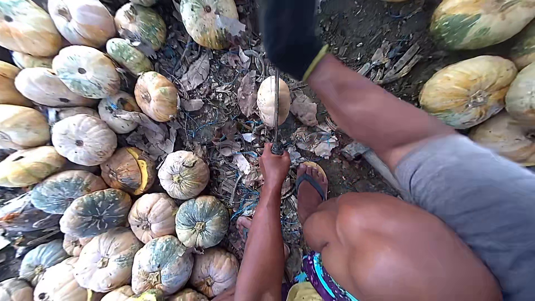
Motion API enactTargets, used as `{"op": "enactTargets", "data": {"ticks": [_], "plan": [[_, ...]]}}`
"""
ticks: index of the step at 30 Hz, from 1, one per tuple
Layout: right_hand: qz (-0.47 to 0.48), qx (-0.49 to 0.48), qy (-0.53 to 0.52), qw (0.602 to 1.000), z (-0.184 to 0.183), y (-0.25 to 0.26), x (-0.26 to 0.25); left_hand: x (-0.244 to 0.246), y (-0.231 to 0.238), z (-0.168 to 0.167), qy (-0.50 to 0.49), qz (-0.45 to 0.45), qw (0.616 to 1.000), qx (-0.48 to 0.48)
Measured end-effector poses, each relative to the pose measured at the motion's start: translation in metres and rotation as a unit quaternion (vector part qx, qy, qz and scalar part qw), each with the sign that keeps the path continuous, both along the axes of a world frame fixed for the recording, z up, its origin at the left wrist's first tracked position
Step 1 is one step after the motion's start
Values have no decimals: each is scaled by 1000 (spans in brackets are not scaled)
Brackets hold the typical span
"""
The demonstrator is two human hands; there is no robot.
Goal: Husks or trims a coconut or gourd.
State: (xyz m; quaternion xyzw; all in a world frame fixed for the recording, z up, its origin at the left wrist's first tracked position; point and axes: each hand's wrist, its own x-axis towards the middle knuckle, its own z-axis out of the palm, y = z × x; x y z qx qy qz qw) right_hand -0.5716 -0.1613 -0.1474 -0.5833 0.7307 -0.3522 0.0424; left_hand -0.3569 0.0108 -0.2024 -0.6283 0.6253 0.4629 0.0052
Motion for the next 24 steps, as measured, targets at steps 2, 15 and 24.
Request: {"op": "enactTargets", "data": {"ticks": [2,15,24], "plan": [[70,118,44,990,-10,-3,4,-5,-3,3,-5,-3,1000,12],[46,158,58,985,-23,-13,8,2,-2,-2,-14,-27,999,10],[6,114,34,993,-16,-13,18,10,-8,-10,-33,-36,999,17]]}}
